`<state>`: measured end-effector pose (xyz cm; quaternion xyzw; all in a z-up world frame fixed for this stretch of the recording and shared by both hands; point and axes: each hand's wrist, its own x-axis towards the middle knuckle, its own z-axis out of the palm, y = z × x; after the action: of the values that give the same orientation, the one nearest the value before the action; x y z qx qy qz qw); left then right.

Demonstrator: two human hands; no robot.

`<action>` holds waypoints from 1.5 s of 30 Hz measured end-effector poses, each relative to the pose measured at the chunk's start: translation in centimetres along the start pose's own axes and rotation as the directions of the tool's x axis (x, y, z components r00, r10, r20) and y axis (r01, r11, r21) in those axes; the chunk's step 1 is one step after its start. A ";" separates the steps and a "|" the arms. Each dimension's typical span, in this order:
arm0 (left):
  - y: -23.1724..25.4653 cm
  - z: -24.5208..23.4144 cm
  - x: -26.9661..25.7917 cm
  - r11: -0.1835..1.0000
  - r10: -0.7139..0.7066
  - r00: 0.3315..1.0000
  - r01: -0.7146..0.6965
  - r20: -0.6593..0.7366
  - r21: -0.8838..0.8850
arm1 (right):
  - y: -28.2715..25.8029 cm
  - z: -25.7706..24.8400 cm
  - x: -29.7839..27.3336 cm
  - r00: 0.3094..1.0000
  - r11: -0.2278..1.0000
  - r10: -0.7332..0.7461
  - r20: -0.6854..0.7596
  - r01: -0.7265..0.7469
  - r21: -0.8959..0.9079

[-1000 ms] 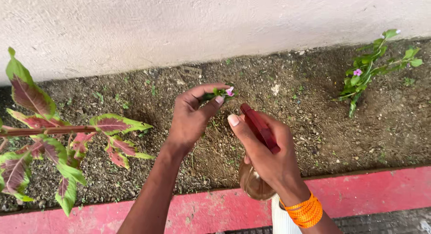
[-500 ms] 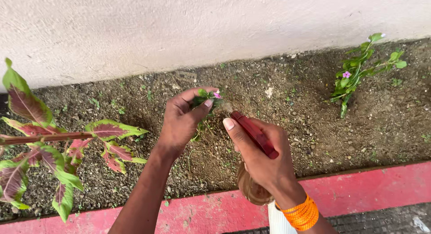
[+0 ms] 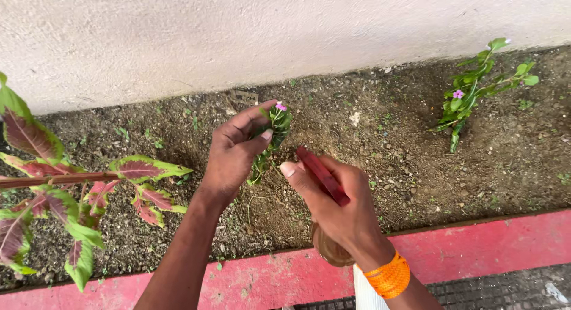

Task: The person pulls small weeds from a soil bed and uses a spray bottle to water the area around the plants.

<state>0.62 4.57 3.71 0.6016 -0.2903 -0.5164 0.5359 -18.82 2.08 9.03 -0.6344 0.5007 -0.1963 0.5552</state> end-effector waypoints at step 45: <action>-0.8 0.0 0.9 0.931 -0.210 0.970 0.162 -0.118 -0.326 | 1.5 1.2 0.2 0.998 0.995 0.032 0.053 -0.027 -0.097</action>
<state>0.73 3.96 2.65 0.5709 -0.1046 -0.5574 0.5936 -18.42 2.74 7.25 -0.6583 0.5036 -0.1464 0.5400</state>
